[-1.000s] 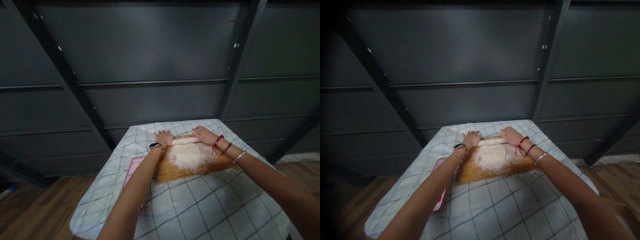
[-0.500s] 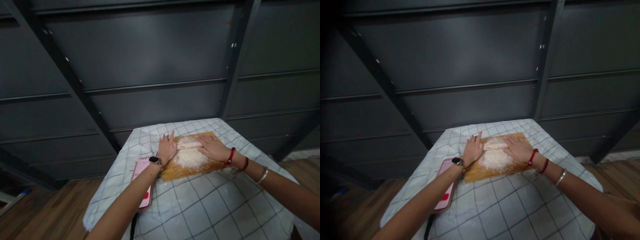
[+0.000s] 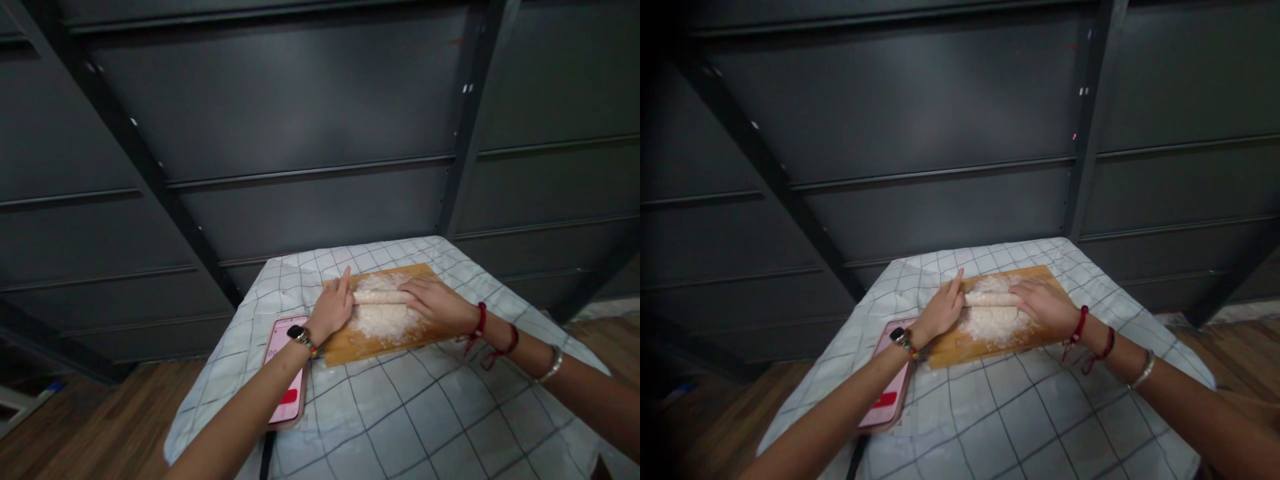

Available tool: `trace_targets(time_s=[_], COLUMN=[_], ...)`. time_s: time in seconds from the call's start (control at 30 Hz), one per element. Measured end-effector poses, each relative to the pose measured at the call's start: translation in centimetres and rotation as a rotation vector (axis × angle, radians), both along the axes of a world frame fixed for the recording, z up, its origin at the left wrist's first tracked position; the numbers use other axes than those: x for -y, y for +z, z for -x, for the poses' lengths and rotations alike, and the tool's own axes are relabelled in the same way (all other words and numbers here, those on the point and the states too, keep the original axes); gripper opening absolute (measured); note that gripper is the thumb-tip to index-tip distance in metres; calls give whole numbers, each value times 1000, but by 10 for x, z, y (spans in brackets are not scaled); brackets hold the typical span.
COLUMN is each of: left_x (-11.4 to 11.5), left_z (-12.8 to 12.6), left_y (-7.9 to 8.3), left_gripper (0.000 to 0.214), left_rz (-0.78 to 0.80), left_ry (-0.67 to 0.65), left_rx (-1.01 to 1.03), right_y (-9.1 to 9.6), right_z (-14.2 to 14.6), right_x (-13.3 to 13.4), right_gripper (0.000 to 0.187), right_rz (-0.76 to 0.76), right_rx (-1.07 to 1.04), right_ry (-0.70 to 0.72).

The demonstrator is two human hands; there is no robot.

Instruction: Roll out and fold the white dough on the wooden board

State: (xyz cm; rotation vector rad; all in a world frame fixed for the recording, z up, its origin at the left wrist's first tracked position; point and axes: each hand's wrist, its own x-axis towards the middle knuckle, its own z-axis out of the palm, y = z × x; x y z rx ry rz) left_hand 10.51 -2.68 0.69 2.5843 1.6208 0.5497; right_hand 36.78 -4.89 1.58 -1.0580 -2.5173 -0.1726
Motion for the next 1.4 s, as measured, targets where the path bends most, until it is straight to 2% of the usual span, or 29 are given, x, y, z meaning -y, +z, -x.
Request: trace_targets(time_s=[0.2, 0.4, 0.63, 0.9, 1.13, 1.27, 1.4], left_x=[4, -6, -21, -18, -16, -13, -14], left_z=[14, 18, 13, 7, 0, -2, -3], left_y=[4, 4, -3, 5, 13, 22, 43], left_gripper=[61, 62, 62, 53, 50, 49, 48], left_rz=[66, 35, 6, 3, -56, -79, -97], left_ry=[-72, -12, -16, 55, 153, 190, 156], left_rx=[189, 280, 238, 58, 1, 49, 266], right_y=[-22, -23, -15, 9, 35, 42, 63], right_z=[-3, -4, 1, -4, -9, -10, -10], right_x=[10, 16, 20, 17, 10, 8, 5], right_gripper=[28, 33, 32, 28, 32, 31, 29], right_rz=[-277, -374, -421, -384, -510, -505, -514], right_rx=[56, 131, 91, 111, 153, 123, 104], right_ry=[13, 11, 15, 79, 139, 109, 23])
